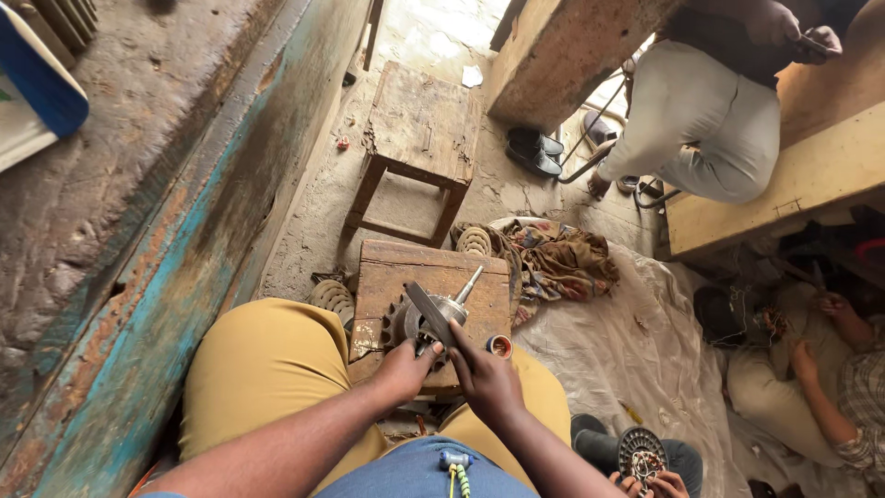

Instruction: The person files a cylindrical metal motor component held on a wooden block, repeatedly rotating it to smooth the surface. The person then wipes the component with a cloth.

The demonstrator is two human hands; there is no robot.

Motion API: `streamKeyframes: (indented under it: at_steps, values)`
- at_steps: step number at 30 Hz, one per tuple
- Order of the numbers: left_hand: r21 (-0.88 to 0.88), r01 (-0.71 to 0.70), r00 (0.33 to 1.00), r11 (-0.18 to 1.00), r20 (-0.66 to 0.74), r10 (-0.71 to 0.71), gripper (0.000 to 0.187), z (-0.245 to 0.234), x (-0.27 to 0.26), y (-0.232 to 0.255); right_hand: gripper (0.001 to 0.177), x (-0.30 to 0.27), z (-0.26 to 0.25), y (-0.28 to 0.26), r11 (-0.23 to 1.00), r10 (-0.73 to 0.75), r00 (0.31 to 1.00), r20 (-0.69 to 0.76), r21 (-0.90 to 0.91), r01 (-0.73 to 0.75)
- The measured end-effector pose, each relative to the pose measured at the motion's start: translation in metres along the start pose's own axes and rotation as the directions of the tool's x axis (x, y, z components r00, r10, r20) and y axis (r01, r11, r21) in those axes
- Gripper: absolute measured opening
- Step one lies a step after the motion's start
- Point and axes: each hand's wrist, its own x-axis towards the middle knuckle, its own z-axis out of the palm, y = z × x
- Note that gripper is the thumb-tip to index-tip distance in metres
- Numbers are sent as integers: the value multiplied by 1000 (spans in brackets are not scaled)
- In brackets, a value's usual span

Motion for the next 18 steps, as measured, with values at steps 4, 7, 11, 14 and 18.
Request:
streamKeyframes:
  at_steps: [4, 7, 11, 14, 18]
  values:
    - [42, 77, 996, 996, 43, -79, 61, -5, 0, 8, 50, 39, -2, -8, 997, 45, 998, -37, 71, -43]
    - [49, 62, 997, 997, 35, -64, 60, -5, -2, 10, 49, 40, -5, -6, 998, 19, 996, -89, 60, -13]
    - [88, 34, 999, 996, -2, -34, 59, -3, 1, 9, 53, 9, -4, 1, 998, 59, 998, -2, 5, -59]
    - [110, 4, 1000, 994, 4, -4, 59, -1, 6, 3, 49, 2, -2, 6, 991, -112, 983, -143, 55, 121]
    - [132, -3, 997, 991, 76, -7, 62, -7, 10, 0, 51, 42, -1, 4, 988, 136, 990, -28, 76, -134]
